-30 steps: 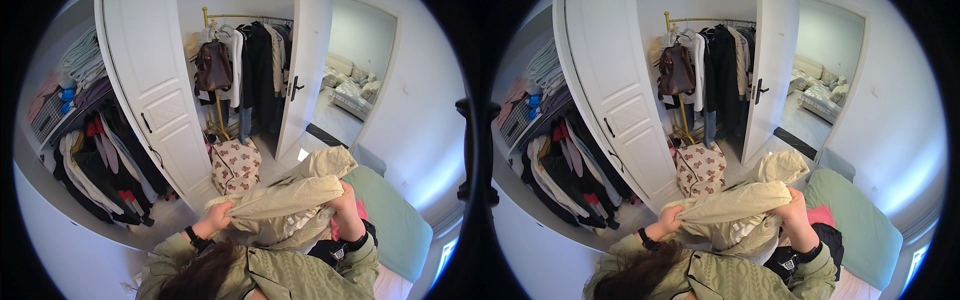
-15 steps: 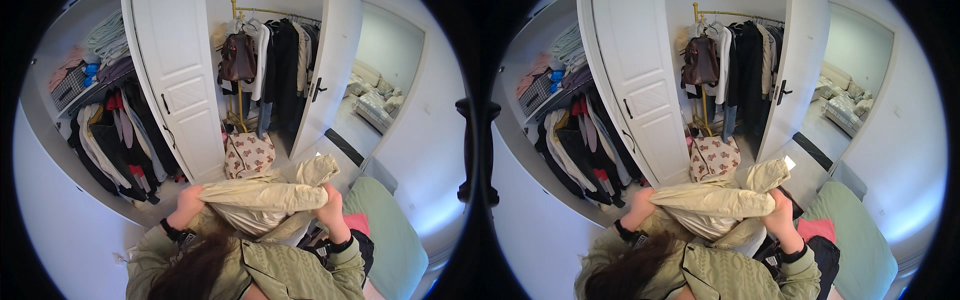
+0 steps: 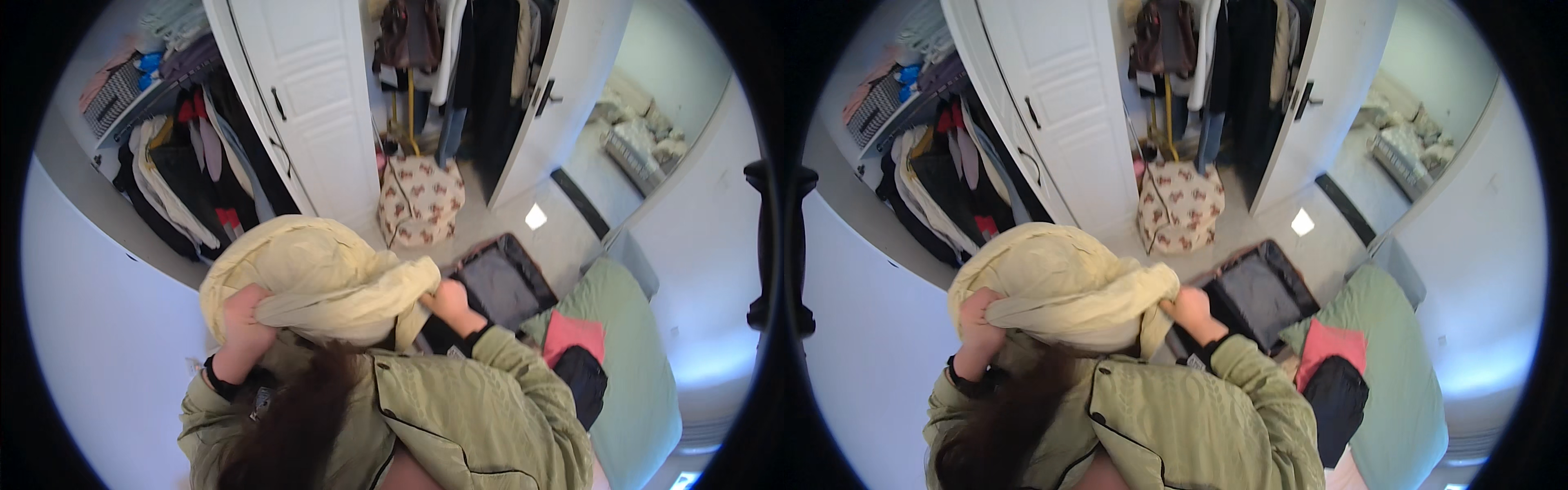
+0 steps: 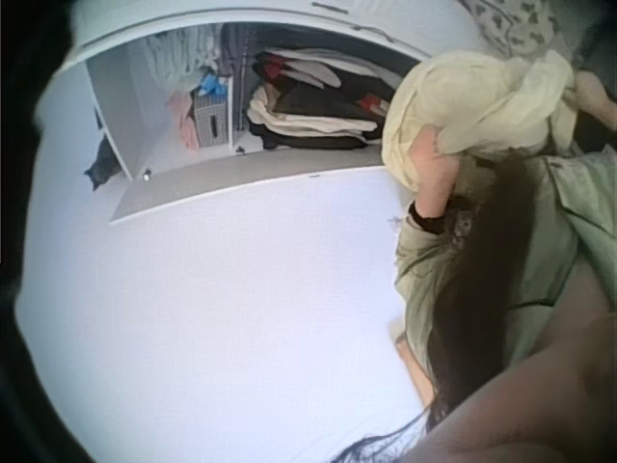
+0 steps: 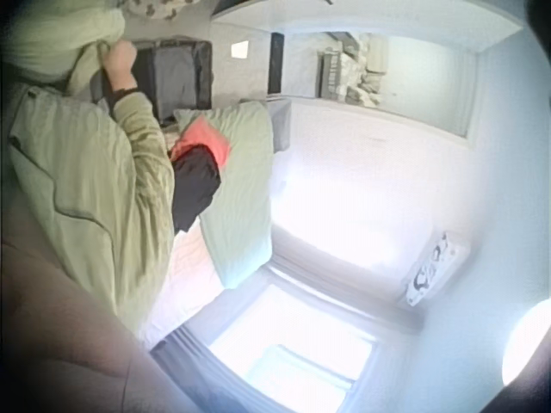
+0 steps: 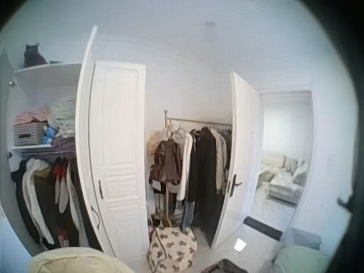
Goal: The person folds a white sweater and places it into an open suitcase on a bed. They then add a black garment and a beige puffer jacket, arranging the items inside the suitcase.
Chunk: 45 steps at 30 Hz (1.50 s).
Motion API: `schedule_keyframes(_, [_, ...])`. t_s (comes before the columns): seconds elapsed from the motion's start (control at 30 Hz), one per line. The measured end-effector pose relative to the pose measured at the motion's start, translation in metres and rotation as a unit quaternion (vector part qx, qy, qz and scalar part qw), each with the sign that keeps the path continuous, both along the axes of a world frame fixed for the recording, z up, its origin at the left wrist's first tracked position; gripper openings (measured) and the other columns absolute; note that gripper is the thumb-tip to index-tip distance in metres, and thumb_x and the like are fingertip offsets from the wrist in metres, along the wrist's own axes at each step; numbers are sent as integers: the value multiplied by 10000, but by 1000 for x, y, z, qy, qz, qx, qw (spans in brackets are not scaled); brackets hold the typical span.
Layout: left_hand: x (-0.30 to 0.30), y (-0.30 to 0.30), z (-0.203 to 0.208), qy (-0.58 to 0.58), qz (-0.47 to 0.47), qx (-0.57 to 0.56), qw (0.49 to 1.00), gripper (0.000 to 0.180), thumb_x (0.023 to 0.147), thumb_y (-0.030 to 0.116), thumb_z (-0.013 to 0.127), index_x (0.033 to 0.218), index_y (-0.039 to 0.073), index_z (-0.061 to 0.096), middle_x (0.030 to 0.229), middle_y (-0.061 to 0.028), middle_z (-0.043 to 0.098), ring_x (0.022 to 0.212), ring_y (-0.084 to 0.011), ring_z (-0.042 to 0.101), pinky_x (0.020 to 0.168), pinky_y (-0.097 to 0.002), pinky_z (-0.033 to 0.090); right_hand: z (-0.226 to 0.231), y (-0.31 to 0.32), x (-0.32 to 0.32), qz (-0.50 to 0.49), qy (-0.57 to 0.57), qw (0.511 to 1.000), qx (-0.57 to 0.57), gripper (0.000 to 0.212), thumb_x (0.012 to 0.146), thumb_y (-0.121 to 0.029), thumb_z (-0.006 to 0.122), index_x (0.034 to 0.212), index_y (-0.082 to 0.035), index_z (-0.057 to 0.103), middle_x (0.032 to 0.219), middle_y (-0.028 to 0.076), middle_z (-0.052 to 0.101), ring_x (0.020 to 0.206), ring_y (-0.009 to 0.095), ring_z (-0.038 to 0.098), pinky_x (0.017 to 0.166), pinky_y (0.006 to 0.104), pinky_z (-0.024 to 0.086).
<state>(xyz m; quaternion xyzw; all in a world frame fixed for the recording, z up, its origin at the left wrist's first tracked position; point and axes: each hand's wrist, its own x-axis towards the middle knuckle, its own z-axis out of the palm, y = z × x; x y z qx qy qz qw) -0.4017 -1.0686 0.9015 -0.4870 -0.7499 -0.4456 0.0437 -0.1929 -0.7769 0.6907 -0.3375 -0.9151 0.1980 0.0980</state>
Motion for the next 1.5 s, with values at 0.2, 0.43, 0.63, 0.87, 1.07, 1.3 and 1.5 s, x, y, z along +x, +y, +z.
schedule_keyframes(0.2, [-61,-66,-11,-11,149,24,988,172,742,16,621,671,47,467,611,7,456,598,-96,413,548,-258,372,6,87,-8,-103,21,994,28,242,789,-283,613,878,-57,609,840,187,667,807,377,648,705,472,518])
schedule_keyframes(0.43, [-121,-135,-15,-58,340,38,938,235,760,-11,591,669,53,384,654,35,401,647,-74,333,569,-221,338,-49,127,80,-267,45,963,8,183,762,-191,573,771,-12,613,763,233,629,766,410,624,680,474,498])
schedule_keyframes(0.63, [-165,-137,-29,-109,329,60,936,247,783,-23,585,673,58,378,665,47,398,658,-66,334,582,-204,336,-102,76,79,-372,-113,853,-348,124,761,-121,535,742,-18,602,602,111,644,496,220,635,442,358,486])
schedule_keyframes(0.87, [-211,-124,-42,-85,333,36,938,232,776,-15,572,673,50,375,664,41,389,667,-75,327,585,-216,336,-99,78,32,-363,-108,872,-310,141,745,-106,514,778,5,595,620,115,649,515,235,638,498,371,505])
schedule_keyframes(1.07, [-229,-96,-51,-45,361,18,931,222,763,12,563,667,42,365,677,24,389,687,-95,326,597,-238,342,-90,116,-9,-353,-134,871,-316,166,736,-111,514,723,4,633,618,127,654,500,241,637,536,361,522])
schedule_keyframes(1.3, [-254,-65,-65,-85,412,59,905,230,792,-9,524,680,73,341,684,41,355,680,-87,301,579,-232,331,-48,226,-138,-244,-13,913,-328,189,769,-169,555,752,0,638,603,89,633,490,212,615,456,331,486])
schedule_keyframes(1.5, [-268,10,-72,6,494,63,867,177,774,203,583,695,71,494,660,-67,513,630,-187,428,598,-355,386,46,416,-277,-142,162,959,-183,200,789,-192,561,785,-6,636,695,158,679,591,212,675,610,350,532])
